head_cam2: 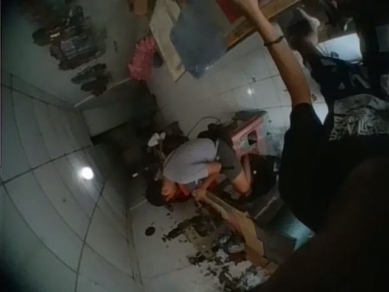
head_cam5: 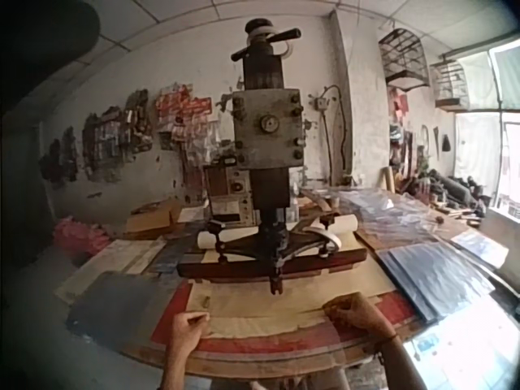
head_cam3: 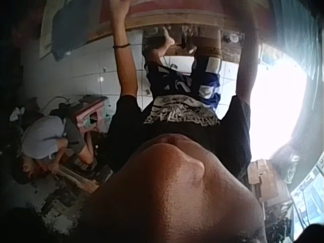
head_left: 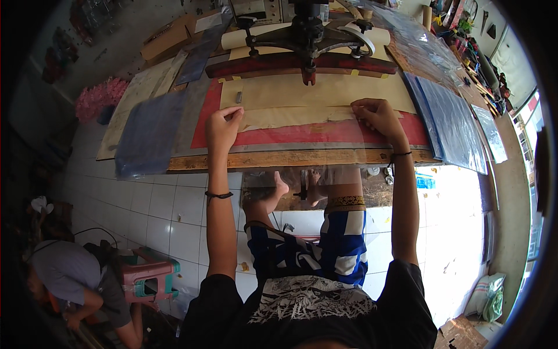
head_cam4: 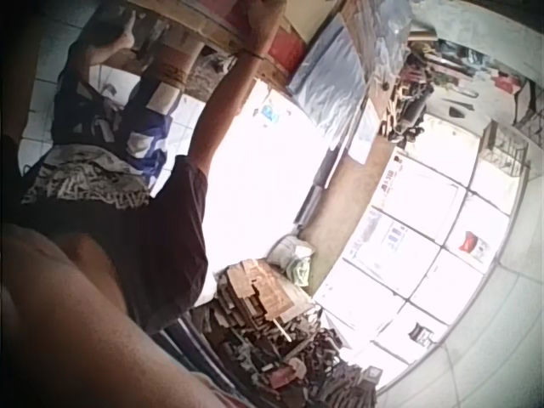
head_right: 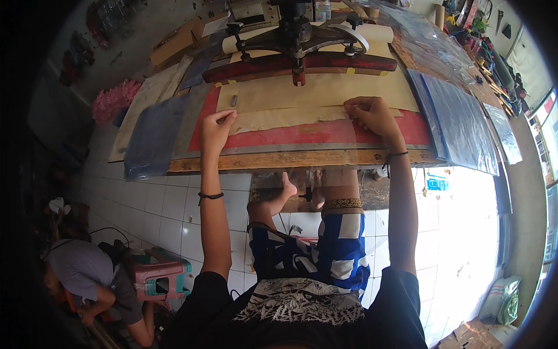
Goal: The person aligns a plastic sheet on a work table and pulls down the arm of a manual heat press machine. They lift the arm and remove the plastic sheet.
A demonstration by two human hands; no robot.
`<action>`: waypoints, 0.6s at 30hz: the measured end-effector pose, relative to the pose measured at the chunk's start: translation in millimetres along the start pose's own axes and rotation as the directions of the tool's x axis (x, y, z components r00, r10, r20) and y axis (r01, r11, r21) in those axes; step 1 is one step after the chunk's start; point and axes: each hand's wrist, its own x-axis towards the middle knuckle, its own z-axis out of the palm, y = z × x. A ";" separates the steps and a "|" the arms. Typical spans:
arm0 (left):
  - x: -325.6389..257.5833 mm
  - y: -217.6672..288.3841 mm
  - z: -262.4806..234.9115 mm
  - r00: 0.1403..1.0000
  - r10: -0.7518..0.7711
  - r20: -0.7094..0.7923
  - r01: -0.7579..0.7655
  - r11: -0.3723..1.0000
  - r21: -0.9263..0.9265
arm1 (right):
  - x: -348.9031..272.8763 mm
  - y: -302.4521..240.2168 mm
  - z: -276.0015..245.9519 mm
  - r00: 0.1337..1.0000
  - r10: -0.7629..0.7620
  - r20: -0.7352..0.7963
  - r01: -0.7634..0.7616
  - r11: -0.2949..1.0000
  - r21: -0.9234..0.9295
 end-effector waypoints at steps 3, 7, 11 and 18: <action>-0.8 1.0 1.1 1.000 -0.001 -0.008 0.001 1.000 0.004 | 1.5 2.3 0.9 1.000 -0.004 -0.008 0.004 1.000 -0.004; 1.6 2.7 0.8 1.000 0.001 0.001 -0.001 0.999 0.041 | 0.9 -0.7 -0.8 1.000 -0.003 -0.029 0.003 1.000 -0.009; -2.2 7.9 0.0 1.000 0.006 -0.010 -0.005 1.000 0.021 | 0.9 -2.5 0.2 1.000 0.004 -0.028 -0.004 1.000 0.006; -9.9 16.4 -1.9 1.000 -0.005 -0.031 0.007 0.997 0.082 | -4.7 -6.9 2.1 1.000 -0.001 -0.001 0.001 0.998 0.067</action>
